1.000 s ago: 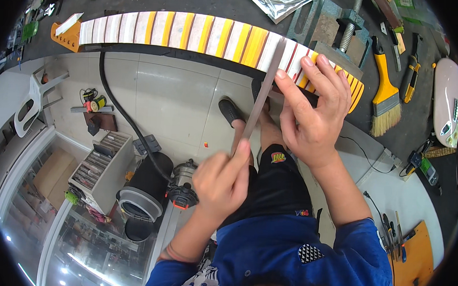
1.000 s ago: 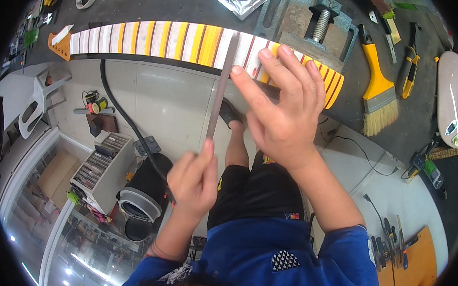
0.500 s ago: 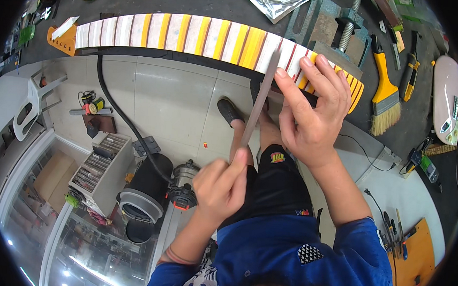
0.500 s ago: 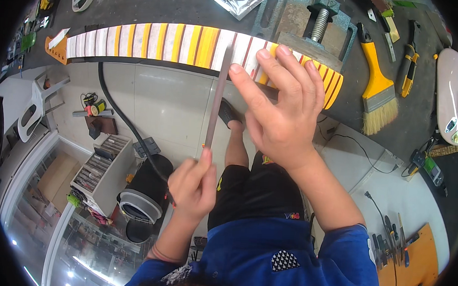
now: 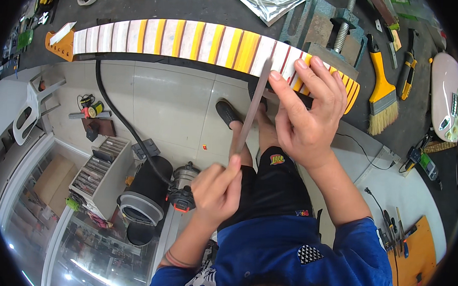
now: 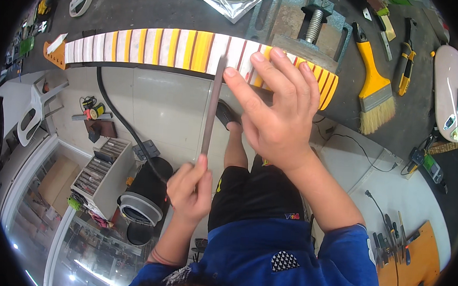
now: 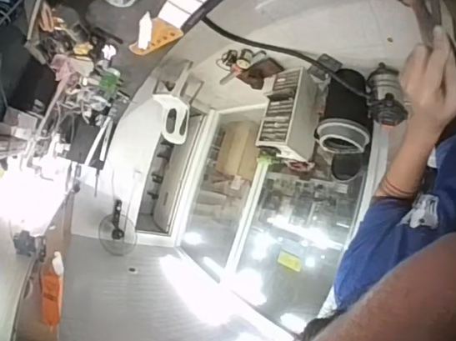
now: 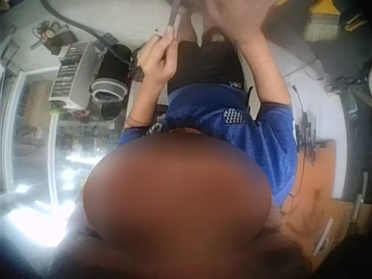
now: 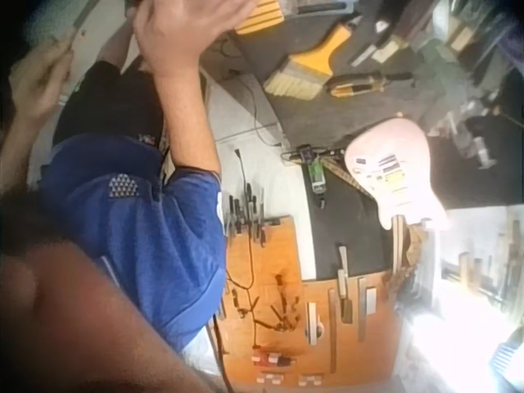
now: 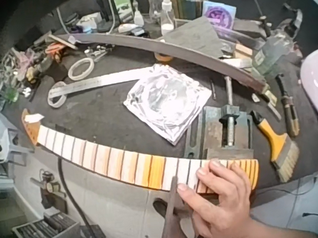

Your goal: The person uses a file to smooth the edges of the frets on a guitar neck, moving the tool back and forth along the side of the neck and occasionally picking up small metal components.

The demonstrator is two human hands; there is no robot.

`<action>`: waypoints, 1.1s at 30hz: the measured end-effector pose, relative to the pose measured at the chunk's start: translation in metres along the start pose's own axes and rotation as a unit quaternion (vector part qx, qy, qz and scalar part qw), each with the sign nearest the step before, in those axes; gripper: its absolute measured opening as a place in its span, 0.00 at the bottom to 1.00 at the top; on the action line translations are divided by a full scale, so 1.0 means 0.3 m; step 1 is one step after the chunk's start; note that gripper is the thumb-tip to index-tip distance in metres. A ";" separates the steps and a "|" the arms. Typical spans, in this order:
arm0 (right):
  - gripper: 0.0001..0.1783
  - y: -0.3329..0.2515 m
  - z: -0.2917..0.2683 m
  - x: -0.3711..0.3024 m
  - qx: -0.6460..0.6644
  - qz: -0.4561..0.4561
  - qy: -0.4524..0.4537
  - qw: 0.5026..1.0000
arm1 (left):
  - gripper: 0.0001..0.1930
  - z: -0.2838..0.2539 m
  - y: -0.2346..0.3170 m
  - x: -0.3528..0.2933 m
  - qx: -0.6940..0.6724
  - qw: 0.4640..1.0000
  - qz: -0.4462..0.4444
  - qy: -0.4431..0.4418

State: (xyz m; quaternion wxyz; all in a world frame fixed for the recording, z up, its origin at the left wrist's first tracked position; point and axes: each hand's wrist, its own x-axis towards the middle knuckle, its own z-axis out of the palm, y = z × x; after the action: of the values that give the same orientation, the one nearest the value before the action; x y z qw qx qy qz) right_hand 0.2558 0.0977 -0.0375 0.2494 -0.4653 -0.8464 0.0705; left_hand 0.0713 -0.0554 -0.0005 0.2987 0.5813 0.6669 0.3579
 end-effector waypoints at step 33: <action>0.36 -0.003 0.005 0.002 -0.009 -0.001 0.006 1.000 | 0.24 0.046 0.020 0.176 -0.102 0.994 -0.016 0.032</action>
State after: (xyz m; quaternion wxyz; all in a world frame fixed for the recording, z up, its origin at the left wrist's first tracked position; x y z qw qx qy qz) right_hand 0.2542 0.0979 -0.0384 0.2501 -0.4674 -0.8458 0.0602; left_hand 0.0783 -0.0009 -0.0025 0.3402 0.5256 0.6454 0.4376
